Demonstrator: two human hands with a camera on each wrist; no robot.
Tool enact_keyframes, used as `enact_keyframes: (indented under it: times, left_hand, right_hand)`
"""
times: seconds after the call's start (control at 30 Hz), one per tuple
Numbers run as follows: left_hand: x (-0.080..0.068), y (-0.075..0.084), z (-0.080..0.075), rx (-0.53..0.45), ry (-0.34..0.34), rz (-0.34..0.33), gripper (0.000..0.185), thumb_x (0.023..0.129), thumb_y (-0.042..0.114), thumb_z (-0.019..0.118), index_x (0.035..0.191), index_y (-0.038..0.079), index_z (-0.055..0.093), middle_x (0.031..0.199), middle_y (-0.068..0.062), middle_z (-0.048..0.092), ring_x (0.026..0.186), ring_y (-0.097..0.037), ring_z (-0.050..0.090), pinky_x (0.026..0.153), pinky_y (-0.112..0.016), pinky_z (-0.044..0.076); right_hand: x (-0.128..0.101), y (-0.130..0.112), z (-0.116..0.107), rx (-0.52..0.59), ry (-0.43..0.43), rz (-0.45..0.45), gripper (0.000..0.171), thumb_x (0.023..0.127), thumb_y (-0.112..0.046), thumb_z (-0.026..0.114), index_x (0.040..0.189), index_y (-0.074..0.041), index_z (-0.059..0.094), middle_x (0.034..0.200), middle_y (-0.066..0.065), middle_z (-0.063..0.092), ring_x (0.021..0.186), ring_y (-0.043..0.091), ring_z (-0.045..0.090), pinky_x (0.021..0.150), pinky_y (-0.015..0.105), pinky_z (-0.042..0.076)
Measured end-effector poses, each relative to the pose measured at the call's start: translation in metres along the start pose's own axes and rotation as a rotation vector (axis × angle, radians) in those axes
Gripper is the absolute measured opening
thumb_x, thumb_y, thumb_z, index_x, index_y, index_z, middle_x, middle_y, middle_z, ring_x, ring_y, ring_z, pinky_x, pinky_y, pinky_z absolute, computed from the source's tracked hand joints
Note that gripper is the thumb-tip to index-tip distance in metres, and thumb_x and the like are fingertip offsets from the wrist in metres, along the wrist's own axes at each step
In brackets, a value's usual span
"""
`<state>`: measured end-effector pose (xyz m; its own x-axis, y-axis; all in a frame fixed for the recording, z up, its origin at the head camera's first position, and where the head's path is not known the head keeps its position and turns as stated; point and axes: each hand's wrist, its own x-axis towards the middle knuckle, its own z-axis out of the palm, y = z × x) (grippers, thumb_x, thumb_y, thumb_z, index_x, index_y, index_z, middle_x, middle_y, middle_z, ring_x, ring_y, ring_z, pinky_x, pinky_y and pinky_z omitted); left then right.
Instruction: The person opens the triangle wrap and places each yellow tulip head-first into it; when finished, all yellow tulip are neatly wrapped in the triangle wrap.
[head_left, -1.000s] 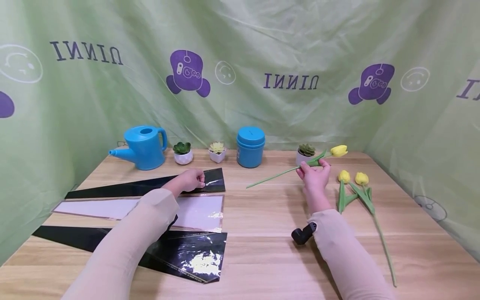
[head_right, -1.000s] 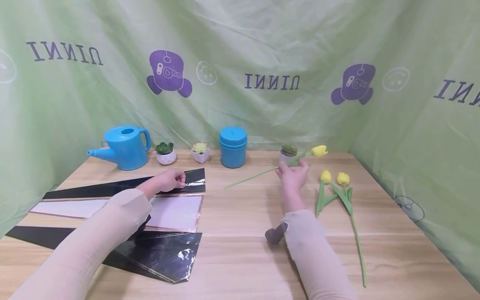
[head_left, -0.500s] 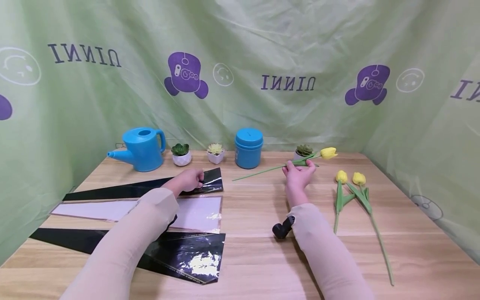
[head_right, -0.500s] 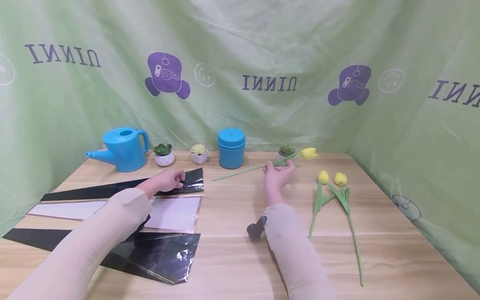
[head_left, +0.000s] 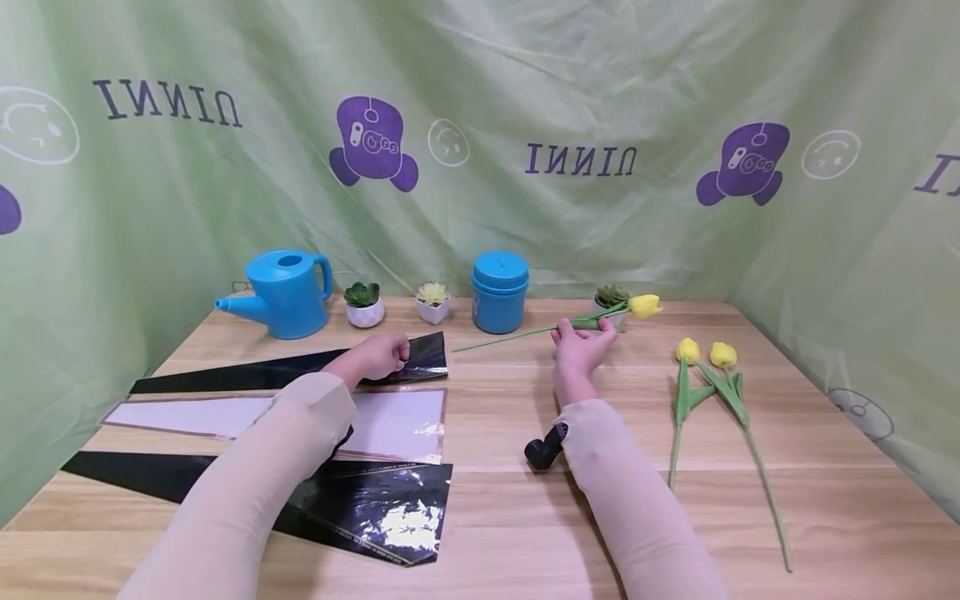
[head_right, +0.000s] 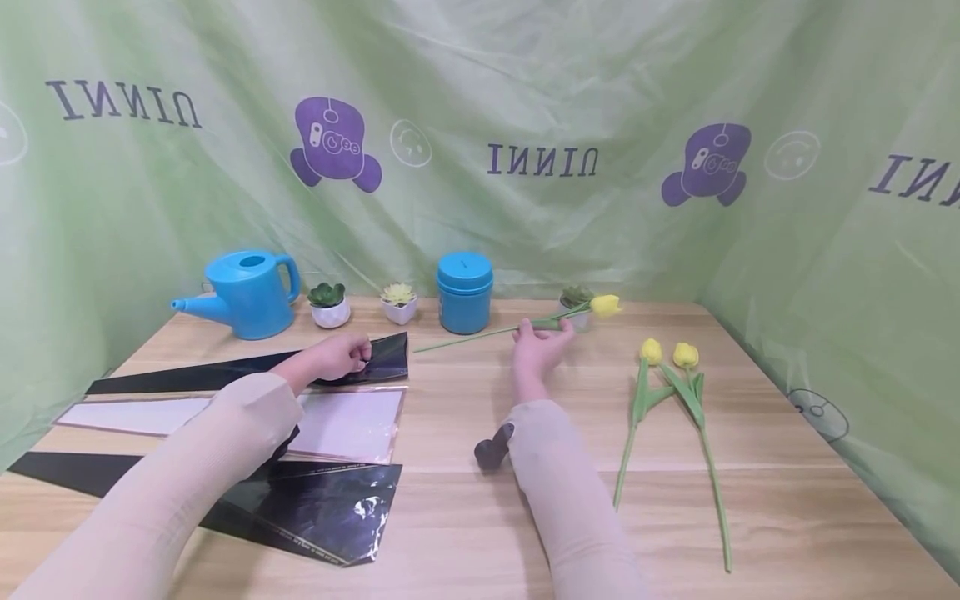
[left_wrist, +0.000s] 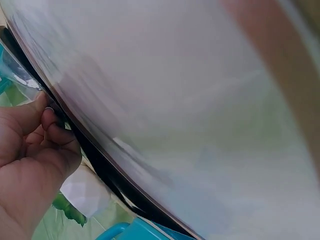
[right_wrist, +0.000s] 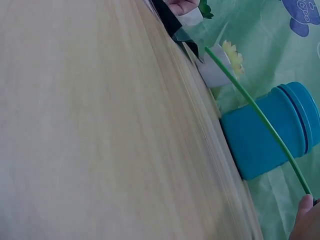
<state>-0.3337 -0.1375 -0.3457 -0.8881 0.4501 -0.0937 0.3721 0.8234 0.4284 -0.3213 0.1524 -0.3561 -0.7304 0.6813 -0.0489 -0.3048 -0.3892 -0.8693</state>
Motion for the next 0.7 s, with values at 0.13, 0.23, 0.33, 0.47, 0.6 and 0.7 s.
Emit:
enact_keyframes:
  times: [0.13,0.23,0.33,0.47,0.6,0.7]
  left_hand:
    - [0.0,-0.001,-0.001,-0.003,-0.018,-0.012,0.005,0.087,-0.002,0.052,0.091,0.001,0.052,0.083,-0.009,0.055,0.081,-0.023,0.052,0.077,-0.035,0.042]
    - [0.0,-0.001,-0.002,-0.011,-0.03,-0.015,0.007,0.087,-0.004,0.049,0.091,0.002,0.051,0.085,-0.01,0.055,0.082,-0.024,0.051,0.078,-0.036,0.042]
    - [-0.001,-0.001,-0.002,-0.018,-0.043,-0.012,0.009,0.087,-0.005,0.047,0.091,0.002,0.051,0.087,-0.011,0.055,0.084,-0.024,0.051,0.079,-0.037,0.041]
    - [-0.002,-0.001,-0.002,-0.02,-0.056,-0.003,0.009,0.088,-0.005,0.046,0.093,0.003,0.051,0.089,-0.011,0.054,0.085,-0.024,0.051,0.079,-0.037,0.041]
    - [-0.002,-0.002,-0.003,-0.028,-0.053,0.022,0.011,0.087,-0.006,0.045,0.094,0.002,0.05,0.084,-0.011,0.052,0.081,-0.024,0.05,0.077,-0.035,0.04]
    - [-0.003,-0.004,-0.003,-0.054,-0.047,0.036,0.012,0.086,-0.007,0.045,0.094,0.001,0.049,0.081,-0.01,0.051,0.078,-0.023,0.05,0.074,-0.034,0.04]
  right_hand:
    - [-0.003,0.002,0.005,-0.014,0.008,0.008,0.068,0.08,0.006,0.066,0.132,-0.013,0.027,0.081,0.007,0.044,0.069,0.017,0.055,0.071,0.029,0.053]
    - [-0.004,0.004,0.008,-0.027,0.016,0.01,0.069,0.079,0.006,0.066,0.133,-0.014,0.028,0.081,0.006,0.044,0.069,0.017,0.054,0.071,0.028,0.054]
    - [-0.004,0.008,0.01,-0.035,0.022,-0.006,0.068,0.078,0.007,0.067,0.131,-0.015,0.03,0.08,0.006,0.044,0.069,0.016,0.054,0.069,0.027,0.054]
    - [-0.005,0.012,0.013,-0.032,0.026,-0.026,0.065,0.077,0.009,0.067,0.127,-0.014,0.033,0.079,0.006,0.044,0.067,0.015,0.054,0.065,0.026,0.054]
    - [-0.01,0.016,0.016,-0.034,0.011,-0.016,0.064,0.077,0.009,0.066,0.127,-0.013,0.032,0.08,0.007,0.044,0.069,0.017,0.055,0.068,0.029,0.054]
    - [-0.015,0.02,0.019,-0.053,-0.003,-0.002,0.067,0.078,0.007,0.067,0.13,-0.014,0.031,0.081,0.007,0.044,0.071,0.017,0.054,0.07,0.029,0.054]
